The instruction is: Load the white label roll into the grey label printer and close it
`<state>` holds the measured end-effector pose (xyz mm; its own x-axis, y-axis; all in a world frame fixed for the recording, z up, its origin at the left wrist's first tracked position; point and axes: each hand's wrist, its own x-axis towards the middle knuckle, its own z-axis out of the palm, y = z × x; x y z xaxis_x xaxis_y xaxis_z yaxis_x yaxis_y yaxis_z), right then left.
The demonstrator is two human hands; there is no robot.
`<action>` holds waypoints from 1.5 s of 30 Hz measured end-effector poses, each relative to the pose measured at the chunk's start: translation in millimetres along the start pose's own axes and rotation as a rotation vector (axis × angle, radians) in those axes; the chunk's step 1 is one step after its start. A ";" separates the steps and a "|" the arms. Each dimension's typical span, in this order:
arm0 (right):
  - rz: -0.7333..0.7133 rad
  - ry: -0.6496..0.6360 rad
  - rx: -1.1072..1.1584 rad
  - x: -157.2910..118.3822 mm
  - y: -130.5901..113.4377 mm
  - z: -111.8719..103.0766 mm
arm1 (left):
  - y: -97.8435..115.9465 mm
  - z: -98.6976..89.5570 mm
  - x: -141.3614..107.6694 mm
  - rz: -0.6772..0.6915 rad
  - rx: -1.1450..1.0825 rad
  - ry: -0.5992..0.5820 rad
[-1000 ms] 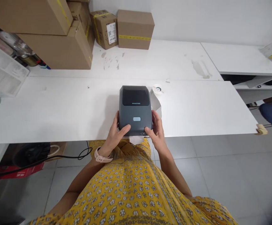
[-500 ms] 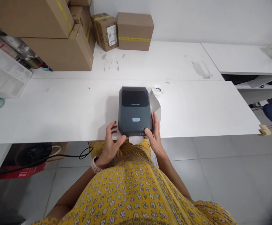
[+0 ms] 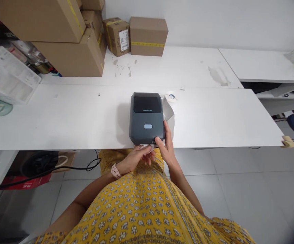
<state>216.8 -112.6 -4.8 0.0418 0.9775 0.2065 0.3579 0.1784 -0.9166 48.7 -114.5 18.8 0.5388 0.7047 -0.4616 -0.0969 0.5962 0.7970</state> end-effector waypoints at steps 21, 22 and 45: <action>-0.301 -0.074 -0.281 35.7 -30.5 -14.7 | 32.5 -74.7 -29.8 0.558 0.558 0.580; -0.281 -0.034 -0.214 33.4 -28.7 -16.4 | 33.4 -70.9 -25.7 0.611 0.541 0.563; -0.294 0.186 -0.200 244.4 -76.7 -29.5 | 70.0 -78.1 63.4 0.498 0.826 0.685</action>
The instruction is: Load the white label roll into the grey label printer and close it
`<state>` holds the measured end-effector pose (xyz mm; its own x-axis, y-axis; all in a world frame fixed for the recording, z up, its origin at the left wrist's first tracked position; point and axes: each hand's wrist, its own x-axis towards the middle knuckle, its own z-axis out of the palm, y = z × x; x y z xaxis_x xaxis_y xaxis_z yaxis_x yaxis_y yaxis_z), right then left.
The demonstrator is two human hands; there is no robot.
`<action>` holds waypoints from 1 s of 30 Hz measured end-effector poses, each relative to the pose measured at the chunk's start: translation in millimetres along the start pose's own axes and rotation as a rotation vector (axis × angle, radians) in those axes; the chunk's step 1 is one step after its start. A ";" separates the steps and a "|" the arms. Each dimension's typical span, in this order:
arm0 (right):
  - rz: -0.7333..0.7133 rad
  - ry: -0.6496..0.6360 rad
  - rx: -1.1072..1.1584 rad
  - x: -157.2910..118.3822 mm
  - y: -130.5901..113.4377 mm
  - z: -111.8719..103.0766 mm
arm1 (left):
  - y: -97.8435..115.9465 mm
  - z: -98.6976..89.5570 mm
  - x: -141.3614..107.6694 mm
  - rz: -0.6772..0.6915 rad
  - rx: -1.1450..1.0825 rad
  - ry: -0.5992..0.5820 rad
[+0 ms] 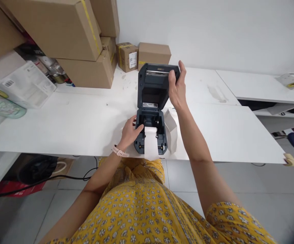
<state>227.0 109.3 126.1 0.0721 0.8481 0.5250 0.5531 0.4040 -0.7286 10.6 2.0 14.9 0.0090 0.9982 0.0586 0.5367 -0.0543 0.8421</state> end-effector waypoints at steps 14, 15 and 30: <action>-0.420 -0.947 -0.445 -103.2 7.7 7.6 | 19.4 -11.3 7.3 -0.009 0.446 -0.184; -0.408 -0.977 -0.450 -101.5 8.5 10.1 | 19.1 -12.5 7.2 0.019 0.461 -0.203; -0.252 -0.553 0.810 -108.2 67.0 -77.6 | 14.5 -18.7 6.3 0.126 0.582 -0.291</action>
<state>320.7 18.0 54.6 -0.4777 0.6628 0.5766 -0.2449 0.5298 -0.8120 2.7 7.0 37.5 0.2849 0.9554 -0.0782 0.8841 -0.2304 0.4066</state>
